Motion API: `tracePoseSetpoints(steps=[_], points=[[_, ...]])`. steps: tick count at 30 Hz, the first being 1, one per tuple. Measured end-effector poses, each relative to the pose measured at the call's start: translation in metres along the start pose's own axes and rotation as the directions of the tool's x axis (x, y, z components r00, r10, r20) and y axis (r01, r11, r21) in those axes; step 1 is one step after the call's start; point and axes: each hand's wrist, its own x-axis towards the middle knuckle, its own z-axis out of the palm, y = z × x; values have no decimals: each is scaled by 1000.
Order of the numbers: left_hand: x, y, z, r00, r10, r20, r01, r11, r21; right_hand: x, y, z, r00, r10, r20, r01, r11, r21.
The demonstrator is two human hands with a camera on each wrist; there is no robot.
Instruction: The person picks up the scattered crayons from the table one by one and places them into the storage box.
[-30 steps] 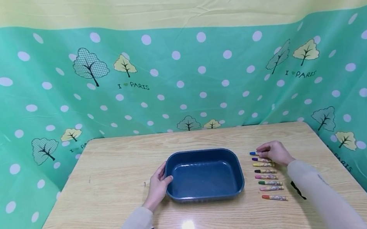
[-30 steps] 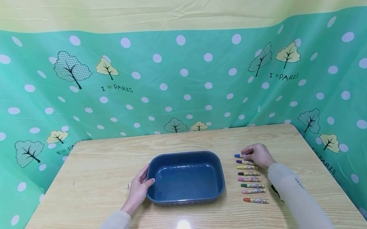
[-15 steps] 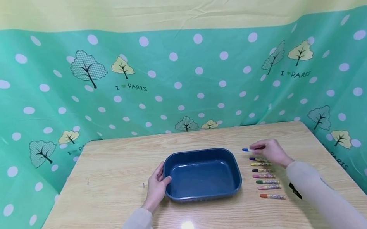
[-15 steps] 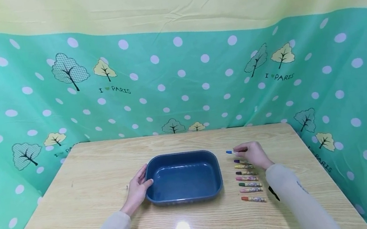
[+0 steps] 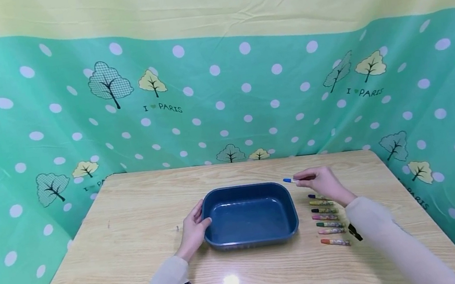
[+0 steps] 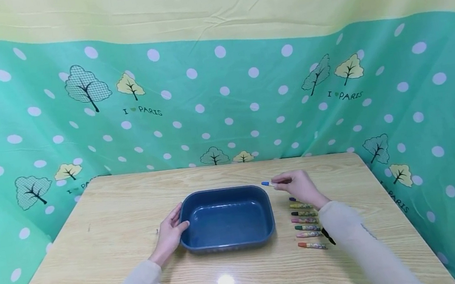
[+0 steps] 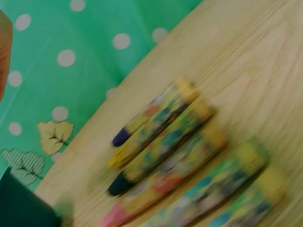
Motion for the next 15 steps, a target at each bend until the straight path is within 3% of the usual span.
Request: tracePoseSetpoints(steps=[15], points=[[0,2,1,1000,-5,-9,5,1000,-2,8,-25,39,997,-41,67,36,997,73]])
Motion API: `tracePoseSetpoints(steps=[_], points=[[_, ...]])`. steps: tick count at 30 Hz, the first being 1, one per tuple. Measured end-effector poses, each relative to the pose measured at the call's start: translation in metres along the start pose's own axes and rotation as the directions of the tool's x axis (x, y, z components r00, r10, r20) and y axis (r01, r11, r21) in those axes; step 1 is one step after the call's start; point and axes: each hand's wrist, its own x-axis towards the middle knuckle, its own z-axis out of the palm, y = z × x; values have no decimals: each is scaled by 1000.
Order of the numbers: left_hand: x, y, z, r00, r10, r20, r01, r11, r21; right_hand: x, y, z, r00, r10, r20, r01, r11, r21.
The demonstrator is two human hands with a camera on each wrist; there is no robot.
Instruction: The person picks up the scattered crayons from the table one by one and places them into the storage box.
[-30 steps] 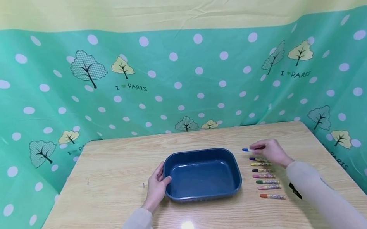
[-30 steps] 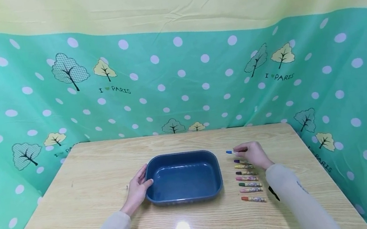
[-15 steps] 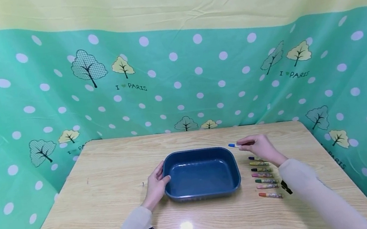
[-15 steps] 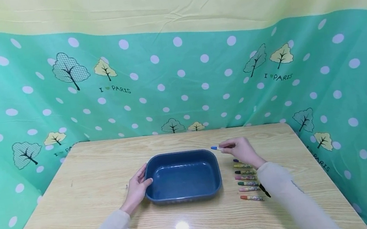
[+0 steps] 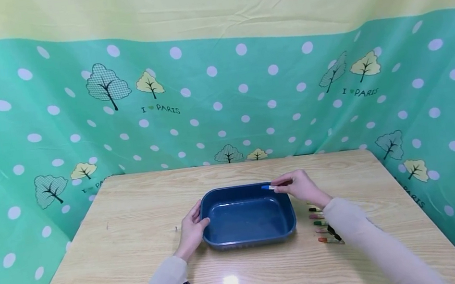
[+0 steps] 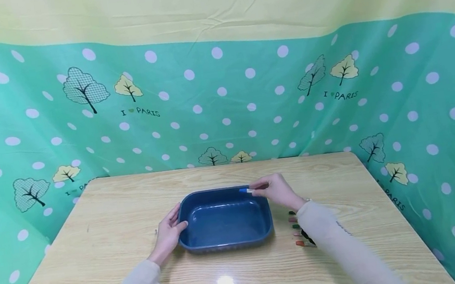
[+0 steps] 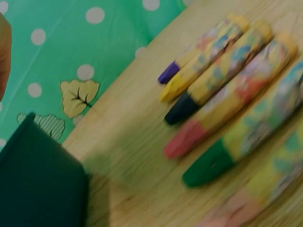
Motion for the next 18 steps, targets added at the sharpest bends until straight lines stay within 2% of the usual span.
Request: tracePoseSetpoints(steps=[5,8,18], points=[[1,-2,0,1000,11,0,-11,1000,2,5,-1,13,1000,-13,12,13,1000,5],[1,-3,0,1000,20,6,-20,1000,8,6,0,19,1000,10,26,-11,1000,21],[-1,0,-1,1000,-5,24,6,1000,-25,12,3,35,999,24,46,-26,999,39]])
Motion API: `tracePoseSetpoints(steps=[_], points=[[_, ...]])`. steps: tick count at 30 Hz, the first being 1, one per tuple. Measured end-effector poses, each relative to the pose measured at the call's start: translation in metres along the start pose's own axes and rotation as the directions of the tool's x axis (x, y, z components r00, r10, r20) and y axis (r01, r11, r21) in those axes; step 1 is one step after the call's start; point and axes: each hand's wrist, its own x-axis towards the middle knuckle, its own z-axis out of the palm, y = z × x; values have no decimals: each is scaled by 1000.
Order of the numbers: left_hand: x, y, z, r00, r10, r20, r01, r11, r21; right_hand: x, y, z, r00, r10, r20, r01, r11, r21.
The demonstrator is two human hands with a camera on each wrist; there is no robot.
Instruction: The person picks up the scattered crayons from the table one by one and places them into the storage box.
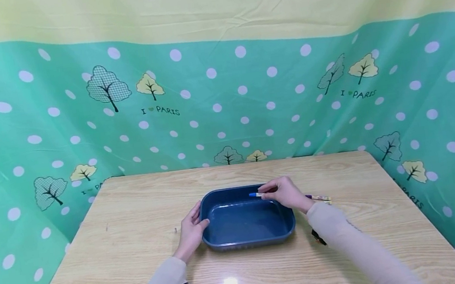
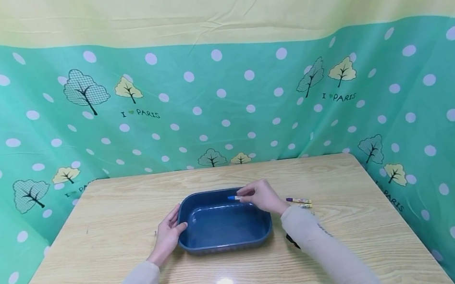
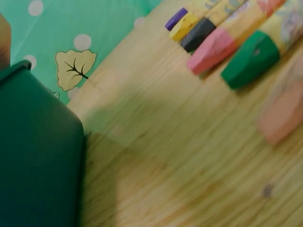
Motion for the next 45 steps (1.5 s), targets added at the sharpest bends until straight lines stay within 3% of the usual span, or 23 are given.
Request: tracePoseSetpoints(steps=[15,22,32,45], points=[[-2,-3,1,1000,-4,3,4,1000,14,17,5,29,1000,-3,9,3,999,-49],[-2,-1,0,1000,-2,4,2,1000,-2,20,6,40,997,65,34,-62,992,-107],[-3,1,-2,1000,0,9,0,1000,-3,21,8,43,1000,1,27,5,976,-218],[-1,0,-1,1000,-8,-4,8,1000,19,24,6,45,1000,17,14,-15,984,-176]])
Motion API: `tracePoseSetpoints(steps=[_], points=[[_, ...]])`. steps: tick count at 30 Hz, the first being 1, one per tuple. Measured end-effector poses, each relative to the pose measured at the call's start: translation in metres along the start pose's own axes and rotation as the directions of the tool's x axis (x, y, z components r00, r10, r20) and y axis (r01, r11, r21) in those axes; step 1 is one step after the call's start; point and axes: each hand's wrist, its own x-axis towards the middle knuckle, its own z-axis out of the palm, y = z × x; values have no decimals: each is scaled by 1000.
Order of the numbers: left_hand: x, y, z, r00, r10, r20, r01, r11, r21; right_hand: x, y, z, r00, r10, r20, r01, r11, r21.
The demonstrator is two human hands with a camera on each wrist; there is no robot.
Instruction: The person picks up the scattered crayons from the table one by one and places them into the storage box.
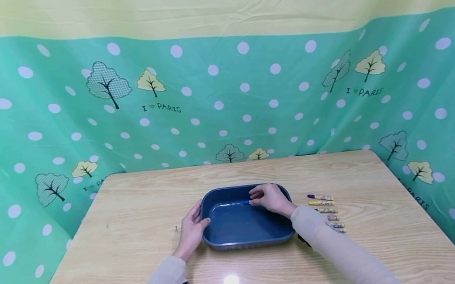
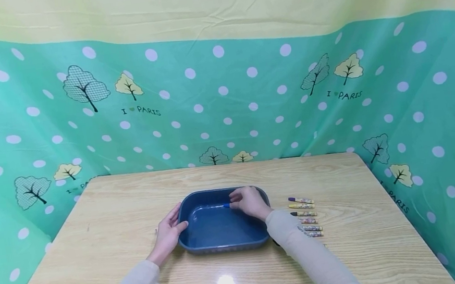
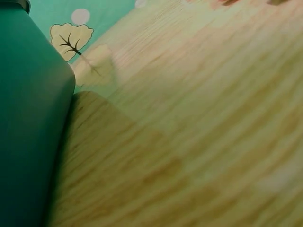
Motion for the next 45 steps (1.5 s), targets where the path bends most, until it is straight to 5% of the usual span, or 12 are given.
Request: tracePoseSetpoints(steps=[6,19,29,45], points=[[-1,-1,1,1000,-1,2,1,1000,1,-2,0,-1,1000,-7,20,7,1000,17],[1,2,0,1000,0,10,0,1000,-17,-9,-8,-9,1000,-10,7,8,965,261],[3,-1,0,1000,-4,9,4,1000,11,-35,-10,-50,998,-45,-47,57,957,283],[4,-3,-1,1000,-6,16,6,1000,23,-71,51,-107,987,29,-160,3,981,196]])
